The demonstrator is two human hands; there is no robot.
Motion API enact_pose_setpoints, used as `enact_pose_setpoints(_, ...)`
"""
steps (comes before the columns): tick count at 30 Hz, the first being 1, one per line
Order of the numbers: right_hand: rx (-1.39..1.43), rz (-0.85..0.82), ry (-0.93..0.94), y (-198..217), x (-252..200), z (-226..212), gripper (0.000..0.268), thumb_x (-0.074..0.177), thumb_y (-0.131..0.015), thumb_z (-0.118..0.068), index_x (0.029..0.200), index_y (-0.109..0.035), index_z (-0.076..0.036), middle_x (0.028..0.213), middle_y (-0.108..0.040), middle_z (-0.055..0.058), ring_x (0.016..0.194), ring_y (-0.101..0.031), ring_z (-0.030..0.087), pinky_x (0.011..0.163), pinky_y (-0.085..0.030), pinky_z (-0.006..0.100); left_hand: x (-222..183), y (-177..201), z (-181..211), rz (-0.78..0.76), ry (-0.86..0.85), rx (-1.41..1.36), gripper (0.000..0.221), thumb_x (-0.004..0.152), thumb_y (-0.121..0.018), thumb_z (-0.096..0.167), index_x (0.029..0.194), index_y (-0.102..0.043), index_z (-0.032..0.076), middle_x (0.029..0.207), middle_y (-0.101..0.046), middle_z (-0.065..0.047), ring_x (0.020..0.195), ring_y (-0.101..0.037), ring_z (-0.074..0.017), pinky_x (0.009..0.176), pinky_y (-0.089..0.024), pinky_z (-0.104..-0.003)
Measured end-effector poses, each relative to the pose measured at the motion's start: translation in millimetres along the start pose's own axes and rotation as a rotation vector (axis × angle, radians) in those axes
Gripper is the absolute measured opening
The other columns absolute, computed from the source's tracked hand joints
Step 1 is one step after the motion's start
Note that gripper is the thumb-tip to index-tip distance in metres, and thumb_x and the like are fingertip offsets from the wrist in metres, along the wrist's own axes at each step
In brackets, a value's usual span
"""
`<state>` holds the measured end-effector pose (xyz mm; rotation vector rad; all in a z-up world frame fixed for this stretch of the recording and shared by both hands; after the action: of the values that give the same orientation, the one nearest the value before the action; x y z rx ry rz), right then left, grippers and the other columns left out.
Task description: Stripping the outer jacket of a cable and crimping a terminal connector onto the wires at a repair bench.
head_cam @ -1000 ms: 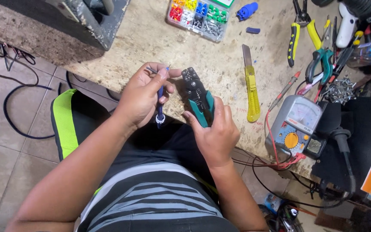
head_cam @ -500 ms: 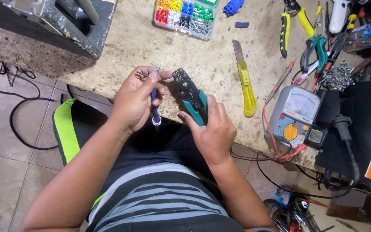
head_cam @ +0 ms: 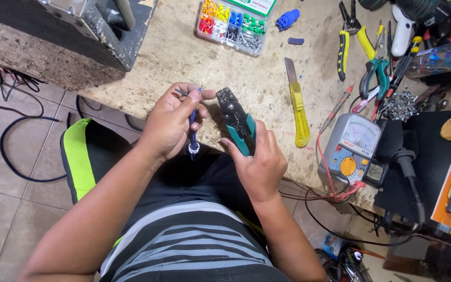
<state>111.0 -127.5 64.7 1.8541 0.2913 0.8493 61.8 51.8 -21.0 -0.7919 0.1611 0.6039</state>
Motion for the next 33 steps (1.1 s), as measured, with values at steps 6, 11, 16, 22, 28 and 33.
enact_pose_setpoints(6,0.012,-0.004,-0.009,0.0,-1.3,0.8,0.074,0.074,-0.086,-0.064,0.126,-0.064,-0.016,0.087,-0.06,0.001,0.073,-0.071,0.029,0.065,-0.058,0.041,-2.6,-1.1,1.8,-0.004,0.002,-0.033,0.014,0.105,-0.06,0.019,0.111,-0.053,0.009,0.107,-0.073,-0.014,0.069,-0.063,-0.0098,0.05,-0.04,-0.015)
enact_pose_setpoints(11,0.025,-0.002,-0.027,-0.3,-1.8,0.6,0.075,0.073,-0.088,-0.063,0.126,-0.064,-0.015,0.088,-0.061,0.002,0.074,-0.072,0.03,0.064,-0.059,0.043,-2.0,3.7,-3.7,-0.013,0.019,-0.093,0.013,0.104,-0.062,0.018,0.11,-0.055,0.008,0.102,-0.071,-0.012,0.07,-0.061,-0.0104,0.05,-0.04,-0.016)
enact_pose_setpoints(16,0.073,0.001,-0.067,5.1,2.0,4.4,0.077,0.073,-0.089,-0.061,0.128,-0.064,-0.014,0.09,-0.062,0.004,0.075,-0.071,0.035,0.064,-0.058,0.049,-6.2,6.5,-4.7,-0.007,0.009,-0.121,0.012,0.103,-0.064,0.014,0.111,-0.058,0.008,0.087,-0.065,-0.007,0.068,-0.056,-0.0087,0.049,-0.039,-0.016)
enact_pose_setpoints(22,0.061,-0.192,-0.22,-1.6,18.5,26.4,0.083,0.075,-0.085,-0.062,0.136,-0.059,-0.012,0.106,-0.066,0.01,0.093,-0.07,0.041,0.077,-0.057,0.058,-18.5,-2.7,6.5,-0.03,-0.126,0.082,0.016,0.102,-0.064,0.01,0.115,-0.066,0.002,0.083,-0.062,-0.006,0.07,-0.053,-0.0066,0.05,-0.041,-0.013)
enact_pose_setpoints(28,-0.144,-0.274,-0.318,-4.4,40.4,61.1,0.098,0.079,-0.078,-0.068,0.149,-0.05,-0.005,0.119,-0.059,0.019,0.117,-0.056,0.043,0.098,-0.041,0.064,-35.5,-25.8,28.0,-0.066,-0.329,0.555,0.013,0.095,-0.074,0.013,0.103,-0.071,0.003,0.078,-0.069,-0.01,0.07,-0.06,-0.0112,0.054,-0.051,-0.022)
enact_pose_setpoints(33,0.008,-0.01,0.039,18.2,49.7,45.2,0.065,0.084,-0.087,-0.041,0.134,-0.065,-0.006,0.124,-0.056,0.018,0.122,-0.054,0.041,0.11,-0.035,0.057,-54.1,-55.7,35.0,-0.242,-0.628,0.799,0.008,0.099,-0.063,0.009,0.105,-0.062,0.004,0.1,-0.062,-0.014,0.098,-0.066,-0.0364,0.085,-0.056,-0.043)
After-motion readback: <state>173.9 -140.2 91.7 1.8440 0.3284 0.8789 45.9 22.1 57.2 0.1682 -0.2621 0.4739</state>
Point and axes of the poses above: each hand's wrist, its own x-axis towards the middle knuckle, its own y-axis out of the back of the hand, z = x × y, the point moved 9 cm from there along x, towards the middle knuckle
